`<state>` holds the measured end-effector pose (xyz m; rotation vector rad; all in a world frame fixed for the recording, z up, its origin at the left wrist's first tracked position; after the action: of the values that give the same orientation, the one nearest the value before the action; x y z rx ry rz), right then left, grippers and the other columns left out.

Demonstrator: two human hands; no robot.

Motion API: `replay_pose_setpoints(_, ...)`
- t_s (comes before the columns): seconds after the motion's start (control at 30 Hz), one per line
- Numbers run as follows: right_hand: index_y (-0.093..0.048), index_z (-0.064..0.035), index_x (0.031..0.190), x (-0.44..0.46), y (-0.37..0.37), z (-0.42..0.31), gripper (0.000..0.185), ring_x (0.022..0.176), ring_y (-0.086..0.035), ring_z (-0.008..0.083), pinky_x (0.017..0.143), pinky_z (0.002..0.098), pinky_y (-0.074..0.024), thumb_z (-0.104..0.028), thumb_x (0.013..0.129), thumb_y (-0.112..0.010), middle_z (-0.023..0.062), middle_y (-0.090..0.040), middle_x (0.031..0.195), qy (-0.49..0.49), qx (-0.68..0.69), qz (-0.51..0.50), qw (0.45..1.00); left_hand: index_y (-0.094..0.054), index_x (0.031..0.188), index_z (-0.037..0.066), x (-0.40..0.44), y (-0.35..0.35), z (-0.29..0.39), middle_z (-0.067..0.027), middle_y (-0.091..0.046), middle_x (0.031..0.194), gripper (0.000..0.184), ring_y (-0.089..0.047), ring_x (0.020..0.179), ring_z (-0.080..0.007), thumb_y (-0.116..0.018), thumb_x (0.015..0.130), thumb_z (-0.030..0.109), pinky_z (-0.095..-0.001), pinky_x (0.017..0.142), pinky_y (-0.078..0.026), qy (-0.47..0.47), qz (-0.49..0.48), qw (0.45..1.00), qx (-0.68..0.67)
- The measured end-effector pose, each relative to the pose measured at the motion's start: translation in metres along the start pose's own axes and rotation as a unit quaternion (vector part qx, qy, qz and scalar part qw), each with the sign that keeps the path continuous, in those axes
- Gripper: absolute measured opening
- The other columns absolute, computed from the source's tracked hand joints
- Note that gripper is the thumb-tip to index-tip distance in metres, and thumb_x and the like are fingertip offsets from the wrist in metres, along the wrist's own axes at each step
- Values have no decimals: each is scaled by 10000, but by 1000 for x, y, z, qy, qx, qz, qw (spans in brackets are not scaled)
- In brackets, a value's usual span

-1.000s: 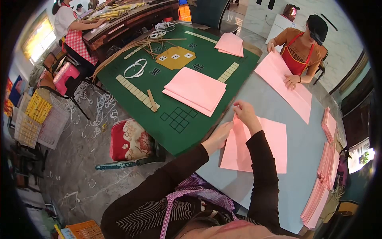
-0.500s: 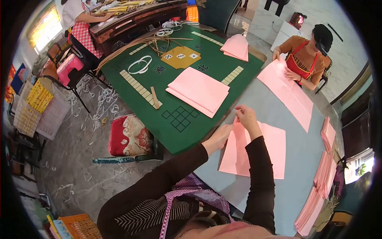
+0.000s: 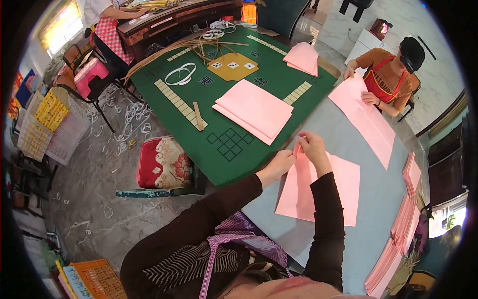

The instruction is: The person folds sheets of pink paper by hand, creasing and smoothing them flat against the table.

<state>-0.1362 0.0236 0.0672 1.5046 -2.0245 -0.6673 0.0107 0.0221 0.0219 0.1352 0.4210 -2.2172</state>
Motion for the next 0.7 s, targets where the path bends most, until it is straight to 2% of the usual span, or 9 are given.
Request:
replay_pose_setpoints(0.13,-635,45,1080,-2,-2,-1,250,548,-598,138,538,284,-501,-93,875,-597,94,-638,680,25,-19,9,999,-577,807,0,1,1,1,-4,-466,636,168,-422,537,-110,-483,902,102,-332,452,-310,30,6,1000,-3)
replay_pose_setpoints(0.2,-668,1,1036,-1,2,-2,247,648,-655,310,643,387,-521,-103,817,-621,183,-675,765,38,-44,21,998,-575,804,4,5,3,-2,-8,-468,630,160,-423,518,-114,-487,899,98,-336,440,-309,48,-2,999,-5)
replay_pose_setpoints(0.23,-668,1,1036,-1,3,-1,247,648,-655,310,643,387,-521,-103,817,-621,183,-675,765,36,-44,22,998,-570,796,5,8,3,-2,-18,-481,631,160,-441,509,-128,-495,897,103,-339,435,-318,65,-5,998,-23)
replay_pose_setpoints(0.3,-659,5,1061,2,9,0,250,535,-593,161,541,310,-491,-78,833,-602,100,-620,654,82,-80,41,993,-565,787,6,9,3,1,-28,-494,631,161,-458,499,-143,-504,896,108,-342,429,-328,79,-8,996,-39)
replay_pose_setpoints(0.5,-697,-92,1028,25,75,23,236,496,-572,185,539,339,-476,-161,829,-591,97,-596,630,127,-177,142,966,-581,801,12,27,2,-13,-73,-570,688,133,-555,569,-196,-523,887,94,-374,477,-423,8,38,994,-102)
replay_pose_setpoints(0.53,-700,-79,958,21,91,17,203,674,-626,334,616,412,-485,-147,812,-576,180,-638,746,92,-161,176,967,-585,804,13,28,3,-14,-73,-574,707,123,-565,595,-202,-517,878,83,-377,494,-437,-6,41,989,-145)
replay_pose_setpoints(0.57,-700,-88,960,22,111,17,200,715,-632,334,644,417,-488,-170,826,-576,187,-642,779,100,-198,191,956,-588,807,13,31,6,-15,-72,-579,726,115,-574,620,-208,-511,870,71,-379,511,-452,-16,45,981,-188)
replay_pose_setpoints(0.6,-691,-88,1049,23,134,17,254,573,-593,166,559,336,-483,-174,828,-600,111,-607,680,98,-200,196,955,-591,810,13,39,8,-15,-72,-583,745,110,-584,646,-213,-505,861,59,-381,527,-466,-26,49,971,-232)
replay_pose_setpoints(0.7,-685,-68,1067,2,195,-14,234,601,-557,86,556,248,-474,-131,857,-603,3,-594,719,120,-154,221,955,-580,850,17,31,-1,6,-46,-557,746,104,-560,631,-173,-493,868,72,-326,512,-440,-45,101,976,-186)
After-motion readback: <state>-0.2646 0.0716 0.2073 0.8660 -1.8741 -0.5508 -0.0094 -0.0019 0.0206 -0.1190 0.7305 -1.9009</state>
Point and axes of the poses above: each hand's wrist, its own x-axis towards the middle knuckle, its own y-axis out of the back of the hand, z = x × y, the point moved 2 cm from there along x, towards the middle knuckle
